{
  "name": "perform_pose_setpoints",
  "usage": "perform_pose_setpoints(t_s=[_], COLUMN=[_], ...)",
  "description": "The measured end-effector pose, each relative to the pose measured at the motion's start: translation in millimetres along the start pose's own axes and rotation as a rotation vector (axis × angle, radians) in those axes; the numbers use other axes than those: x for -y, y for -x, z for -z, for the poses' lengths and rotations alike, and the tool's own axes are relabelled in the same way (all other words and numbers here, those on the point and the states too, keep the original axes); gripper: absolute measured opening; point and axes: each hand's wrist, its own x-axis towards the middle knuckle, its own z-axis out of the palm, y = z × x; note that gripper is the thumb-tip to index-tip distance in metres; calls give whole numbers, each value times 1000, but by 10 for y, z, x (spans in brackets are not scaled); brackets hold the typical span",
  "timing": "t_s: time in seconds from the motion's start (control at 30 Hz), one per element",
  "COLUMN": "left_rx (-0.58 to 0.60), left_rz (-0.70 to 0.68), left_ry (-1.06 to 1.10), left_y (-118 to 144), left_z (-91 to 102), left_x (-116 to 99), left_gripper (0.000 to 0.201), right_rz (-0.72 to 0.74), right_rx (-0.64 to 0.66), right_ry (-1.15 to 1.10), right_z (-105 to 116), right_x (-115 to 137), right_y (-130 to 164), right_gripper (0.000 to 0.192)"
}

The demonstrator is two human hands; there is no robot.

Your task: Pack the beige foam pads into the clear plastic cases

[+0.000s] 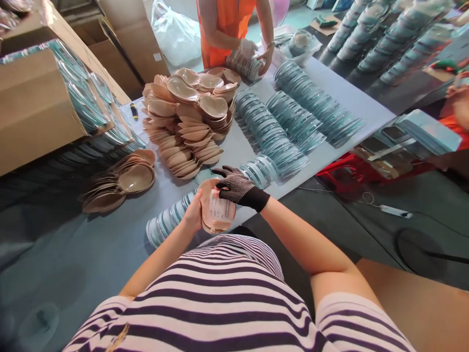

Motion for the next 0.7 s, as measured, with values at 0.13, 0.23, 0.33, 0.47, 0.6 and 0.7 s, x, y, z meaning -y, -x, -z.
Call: perform_pose_setpoints(t_s=[0.13,0.23,0.33,0.47,0.6,0.7], left_rx=[-3,-71,-217,-300,-274,-263], left_rz=[-62,-245,-413,-453,-631,-675], left_ry=[-87,-181,-129,-151,-313,-417], left_y=[0,-44,-151,-334,-486,-598], left_z=[-63,-105,-204,-329,-330,-330], left_x=[118,191,271,366,376,477], left_gripper=[61,60,55,52,79,72], right_rz=[-77,-118,-318,-525,-580,-558], right_rx=[-38,-359,-562,-614,-689,-653], right_ry=[116,-283,-738,-978,-767,-591], right_z=[-174,-330,-607,-911,-879,-854], right_x=[-57,-45,-27,-115,-360,-535], right_y=[-36,203,497,629,697,830], right_gripper=[24,61,72,56,47,48])
